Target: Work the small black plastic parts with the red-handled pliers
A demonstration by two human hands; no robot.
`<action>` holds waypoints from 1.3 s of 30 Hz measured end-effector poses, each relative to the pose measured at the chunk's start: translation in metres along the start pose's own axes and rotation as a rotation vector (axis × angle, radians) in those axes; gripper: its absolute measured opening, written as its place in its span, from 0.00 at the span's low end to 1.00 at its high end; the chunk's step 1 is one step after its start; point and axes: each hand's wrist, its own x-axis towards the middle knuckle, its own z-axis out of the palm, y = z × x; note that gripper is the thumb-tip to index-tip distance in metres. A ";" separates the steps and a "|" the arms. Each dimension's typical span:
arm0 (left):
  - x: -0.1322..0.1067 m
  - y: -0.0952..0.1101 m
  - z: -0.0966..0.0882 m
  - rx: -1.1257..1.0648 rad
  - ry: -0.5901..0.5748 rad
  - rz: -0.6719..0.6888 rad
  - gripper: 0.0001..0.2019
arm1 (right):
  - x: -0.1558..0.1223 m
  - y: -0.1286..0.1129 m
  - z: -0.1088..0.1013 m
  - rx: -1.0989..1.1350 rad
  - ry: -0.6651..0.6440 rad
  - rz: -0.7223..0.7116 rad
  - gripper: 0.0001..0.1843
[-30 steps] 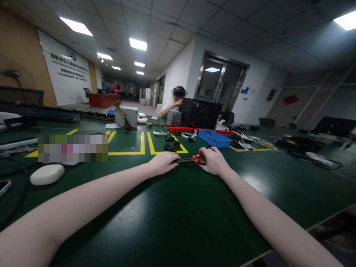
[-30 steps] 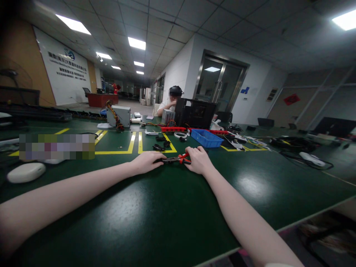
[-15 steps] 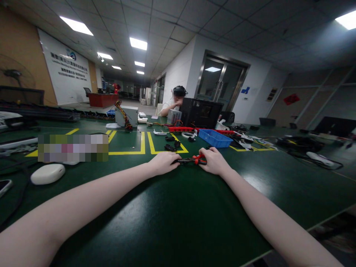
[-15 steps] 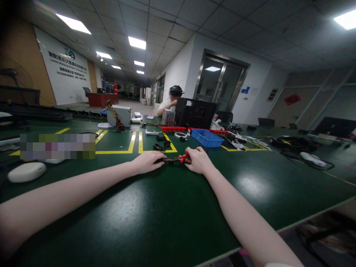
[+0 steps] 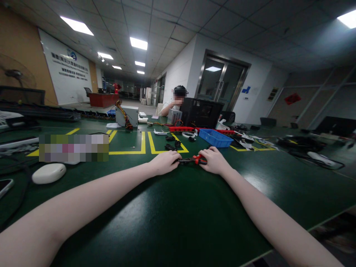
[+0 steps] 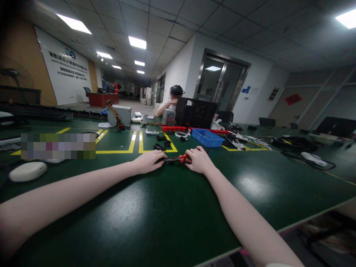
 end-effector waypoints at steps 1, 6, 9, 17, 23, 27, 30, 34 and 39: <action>0.000 0.000 0.000 -0.002 0.001 0.001 0.11 | 0.000 0.000 0.000 0.004 -0.003 0.001 0.13; 0.000 0.001 -0.002 0.001 0.006 0.017 0.11 | 0.000 0.001 0.001 0.031 -0.019 0.008 0.12; -0.001 0.001 -0.003 0.012 0.014 0.030 0.11 | 0.000 0.000 0.001 0.036 -0.024 0.009 0.12; -0.001 0.004 -0.006 0.053 0.006 0.041 0.11 | 0.001 -0.003 -0.005 0.032 -0.012 -0.001 0.13; -0.001 0.006 -0.008 0.077 0.010 0.024 0.12 | 0.000 -0.002 -0.004 0.017 0.012 -0.010 0.14; 0.000 0.004 -0.005 0.063 -0.013 -0.032 0.15 | 0.000 -0.002 -0.003 -0.003 0.021 -0.004 0.16; 0.000 0.002 -0.002 0.040 -0.027 -0.049 0.15 | 0.000 -0.002 -0.002 -0.012 0.019 0.003 0.17; 0.000 0.001 -0.001 0.011 -0.032 -0.042 0.14 | 0.000 -0.002 -0.002 -0.023 0.020 0.009 0.16; 0.000 0.000 -0.002 -0.003 -0.047 -0.032 0.14 | 0.000 -0.002 -0.003 -0.039 0.016 0.014 0.15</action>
